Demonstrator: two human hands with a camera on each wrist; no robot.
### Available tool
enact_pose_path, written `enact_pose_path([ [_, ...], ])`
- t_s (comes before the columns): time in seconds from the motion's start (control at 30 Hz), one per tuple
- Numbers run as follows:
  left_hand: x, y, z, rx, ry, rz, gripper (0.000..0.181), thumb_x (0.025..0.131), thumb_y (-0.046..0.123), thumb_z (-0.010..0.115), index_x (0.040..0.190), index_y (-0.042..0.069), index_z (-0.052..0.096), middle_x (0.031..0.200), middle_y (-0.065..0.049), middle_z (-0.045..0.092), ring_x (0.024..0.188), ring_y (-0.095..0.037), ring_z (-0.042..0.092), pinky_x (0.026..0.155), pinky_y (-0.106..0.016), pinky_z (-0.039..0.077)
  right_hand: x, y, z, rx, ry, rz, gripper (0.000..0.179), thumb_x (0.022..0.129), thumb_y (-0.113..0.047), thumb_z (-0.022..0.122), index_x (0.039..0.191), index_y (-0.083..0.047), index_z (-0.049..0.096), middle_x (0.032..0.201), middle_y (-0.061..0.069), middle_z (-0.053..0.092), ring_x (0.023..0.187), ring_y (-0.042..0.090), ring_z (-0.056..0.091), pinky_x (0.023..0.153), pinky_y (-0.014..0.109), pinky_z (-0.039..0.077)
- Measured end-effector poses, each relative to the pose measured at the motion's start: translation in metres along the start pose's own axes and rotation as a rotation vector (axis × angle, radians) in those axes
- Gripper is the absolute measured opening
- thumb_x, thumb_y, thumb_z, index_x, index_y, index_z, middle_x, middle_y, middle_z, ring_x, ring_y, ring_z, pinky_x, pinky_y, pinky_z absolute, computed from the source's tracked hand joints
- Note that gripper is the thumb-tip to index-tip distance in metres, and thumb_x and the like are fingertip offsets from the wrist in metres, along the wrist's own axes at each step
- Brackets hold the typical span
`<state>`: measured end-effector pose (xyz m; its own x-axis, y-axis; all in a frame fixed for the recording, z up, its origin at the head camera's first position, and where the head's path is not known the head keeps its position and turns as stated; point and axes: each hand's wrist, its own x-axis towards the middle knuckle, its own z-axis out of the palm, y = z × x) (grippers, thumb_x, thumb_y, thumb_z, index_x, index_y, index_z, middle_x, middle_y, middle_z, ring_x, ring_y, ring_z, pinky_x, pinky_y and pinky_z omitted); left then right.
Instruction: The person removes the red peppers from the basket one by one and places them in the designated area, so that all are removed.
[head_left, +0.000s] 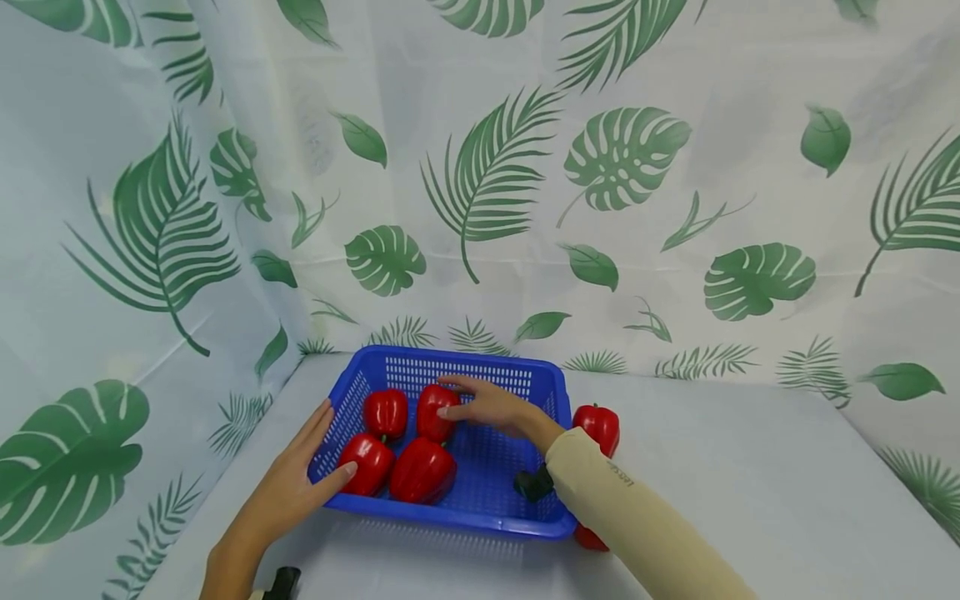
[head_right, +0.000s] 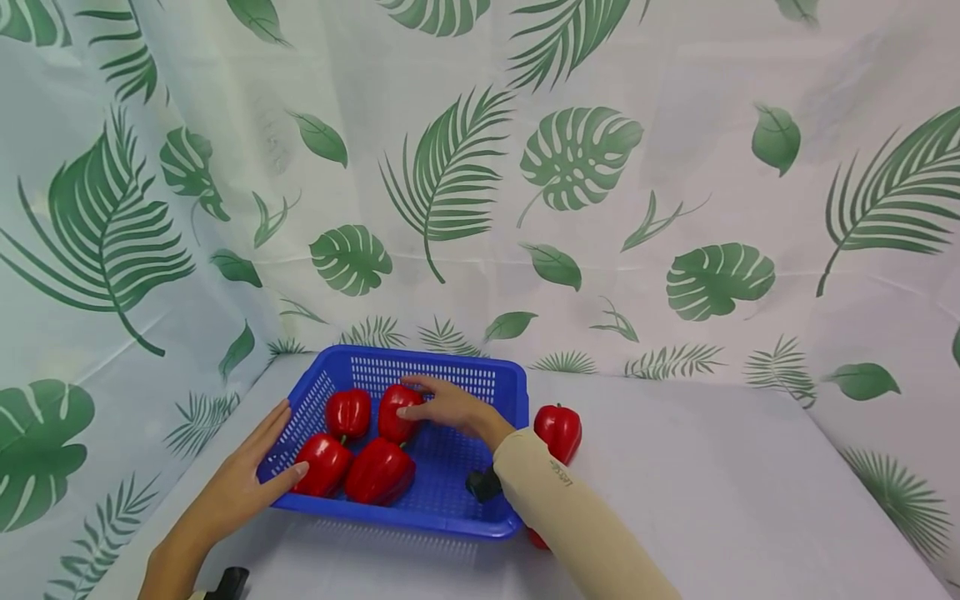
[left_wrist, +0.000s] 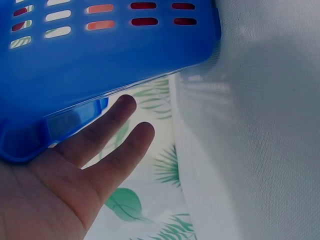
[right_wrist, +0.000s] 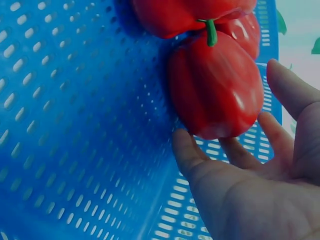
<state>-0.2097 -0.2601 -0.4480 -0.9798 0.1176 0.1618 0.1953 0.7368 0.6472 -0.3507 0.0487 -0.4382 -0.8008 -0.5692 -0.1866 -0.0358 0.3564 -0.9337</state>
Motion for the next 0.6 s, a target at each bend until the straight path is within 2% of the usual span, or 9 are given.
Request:
enact_pose_path([
  [0.3,0.0002,-0.0006,0.0008,0.006,0.008,0.005,0.1,0.096,0.054,0.069,0.168,-0.002,0.026,0.175,-0.023,0.02,0.156,-0.055,0.023,0.105,-0.077,0.039,0.0006,0.0009,0.0005,0.017,-0.003,0.009,0.067,0.099,-0.018,0.075,0.161,-0.014,0.05,0.155,0.018,0.051,0.141,0.039,0.051,0.114,0.055,0.048],
  [0.6,-0.0004,-0.0016,0.0012,-0.001,0.007,0.013,0.099,0.097,0.053,0.069,0.168,0.0,0.027,0.176,-0.022,0.02,0.156,-0.055,0.022,0.105,-0.077,0.038,0.002,0.0038,0.003,-0.057,0.079,-0.002,0.06,0.098,-0.012,0.076,0.155,-0.005,0.056,0.155,0.021,0.054,0.137,0.04,0.058,0.11,0.051,0.052],
])
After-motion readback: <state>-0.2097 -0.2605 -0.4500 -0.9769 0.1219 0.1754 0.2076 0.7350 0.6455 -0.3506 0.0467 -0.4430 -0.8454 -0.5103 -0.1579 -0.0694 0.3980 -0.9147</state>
